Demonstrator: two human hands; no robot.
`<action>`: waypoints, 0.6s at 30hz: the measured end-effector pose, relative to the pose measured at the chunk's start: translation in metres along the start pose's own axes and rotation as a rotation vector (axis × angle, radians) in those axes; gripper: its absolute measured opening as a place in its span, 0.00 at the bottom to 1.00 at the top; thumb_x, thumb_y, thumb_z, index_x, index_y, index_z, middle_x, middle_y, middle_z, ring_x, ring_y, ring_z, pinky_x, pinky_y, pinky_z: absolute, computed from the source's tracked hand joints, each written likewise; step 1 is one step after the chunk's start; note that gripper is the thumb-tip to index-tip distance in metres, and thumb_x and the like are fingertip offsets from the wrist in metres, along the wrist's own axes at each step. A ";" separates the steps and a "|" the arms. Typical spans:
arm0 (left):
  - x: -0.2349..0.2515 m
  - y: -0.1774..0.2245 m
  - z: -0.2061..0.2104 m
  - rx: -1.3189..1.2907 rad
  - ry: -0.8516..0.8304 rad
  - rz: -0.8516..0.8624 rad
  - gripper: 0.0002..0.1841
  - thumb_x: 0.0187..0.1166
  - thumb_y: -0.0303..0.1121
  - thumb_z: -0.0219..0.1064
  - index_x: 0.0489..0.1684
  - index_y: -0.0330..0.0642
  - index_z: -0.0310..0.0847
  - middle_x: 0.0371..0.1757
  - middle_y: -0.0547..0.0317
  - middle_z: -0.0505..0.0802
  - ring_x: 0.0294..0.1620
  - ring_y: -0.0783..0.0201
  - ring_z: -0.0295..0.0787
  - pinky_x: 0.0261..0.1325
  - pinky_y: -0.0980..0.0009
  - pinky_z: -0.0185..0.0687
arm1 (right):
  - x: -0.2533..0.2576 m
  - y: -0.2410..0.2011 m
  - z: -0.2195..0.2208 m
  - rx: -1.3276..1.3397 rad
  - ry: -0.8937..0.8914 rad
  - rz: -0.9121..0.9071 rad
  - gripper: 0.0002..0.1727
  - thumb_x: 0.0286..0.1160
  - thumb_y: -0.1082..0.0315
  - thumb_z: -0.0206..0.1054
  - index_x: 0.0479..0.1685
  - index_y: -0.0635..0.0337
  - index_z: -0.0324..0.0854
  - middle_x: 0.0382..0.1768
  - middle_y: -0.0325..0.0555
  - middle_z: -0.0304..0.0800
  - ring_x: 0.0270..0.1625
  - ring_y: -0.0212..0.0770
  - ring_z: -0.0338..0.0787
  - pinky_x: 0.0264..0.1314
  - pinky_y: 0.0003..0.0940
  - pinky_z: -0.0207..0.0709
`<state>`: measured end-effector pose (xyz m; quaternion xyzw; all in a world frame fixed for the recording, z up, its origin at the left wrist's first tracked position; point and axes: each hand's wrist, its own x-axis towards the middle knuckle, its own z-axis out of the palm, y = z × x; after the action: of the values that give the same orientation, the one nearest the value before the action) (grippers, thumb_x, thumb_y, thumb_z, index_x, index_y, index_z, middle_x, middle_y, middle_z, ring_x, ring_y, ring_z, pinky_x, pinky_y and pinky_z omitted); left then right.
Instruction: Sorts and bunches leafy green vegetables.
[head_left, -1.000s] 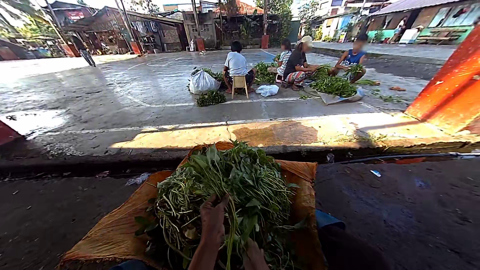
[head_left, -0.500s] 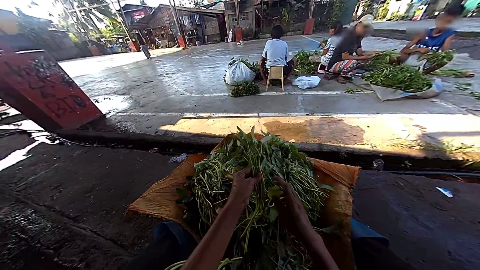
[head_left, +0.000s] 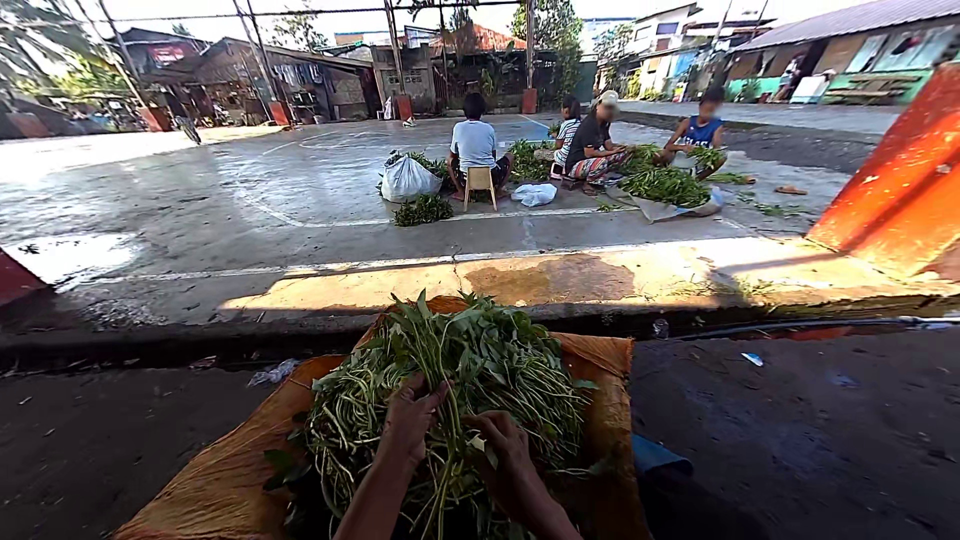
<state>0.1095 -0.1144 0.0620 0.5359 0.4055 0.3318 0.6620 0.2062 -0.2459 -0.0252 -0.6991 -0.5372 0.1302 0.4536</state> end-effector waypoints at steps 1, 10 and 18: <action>-0.001 0.000 0.002 -0.026 -0.009 -0.018 0.07 0.83 0.20 0.63 0.53 0.33 0.82 0.41 0.52 0.92 0.38 0.63 0.90 0.36 0.72 0.84 | 0.002 0.000 0.001 0.081 0.038 -0.019 0.19 0.77 0.60 0.69 0.66 0.53 0.87 0.61 0.53 0.87 0.65 0.55 0.85 0.65 0.65 0.70; 0.001 -0.001 0.002 -0.182 -0.015 -0.114 0.08 0.89 0.23 0.54 0.58 0.34 0.74 0.37 0.51 0.91 0.34 0.60 0.93 0.35 0.69 0.89 | -0.006 0.004 -0.008 0.364 -0.291 0.086 0.23 0.92 0.59 0.47 0.50 0.74 0.79 0.48 0.59 0.80 0.53 0.49 0.81 0.63 0.49 0.73; 0.016 -0.008 -0.006 -0.196 0.061 -0.135 0.07 0.89 0.22 0.55 0.56 0.35 0.75 0.34 0.53 0.91 0.32 0.62 0.92 0.30 0.70 0.88 | -0.027 -0.002 -0.004 0.593 -0.220 0.112 0.19 0.92 0.66 0.46 0.48 0.75 0.76 0.39 0.51 0.81 0.40 0.36 0.83 0.50 0.34 0.80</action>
<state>0.1109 -0.0995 0.0506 0.4297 0.4262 0.3405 0.7195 0.1974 -0.2710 -0.0300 -0.5465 -0.4824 0.3808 0.5689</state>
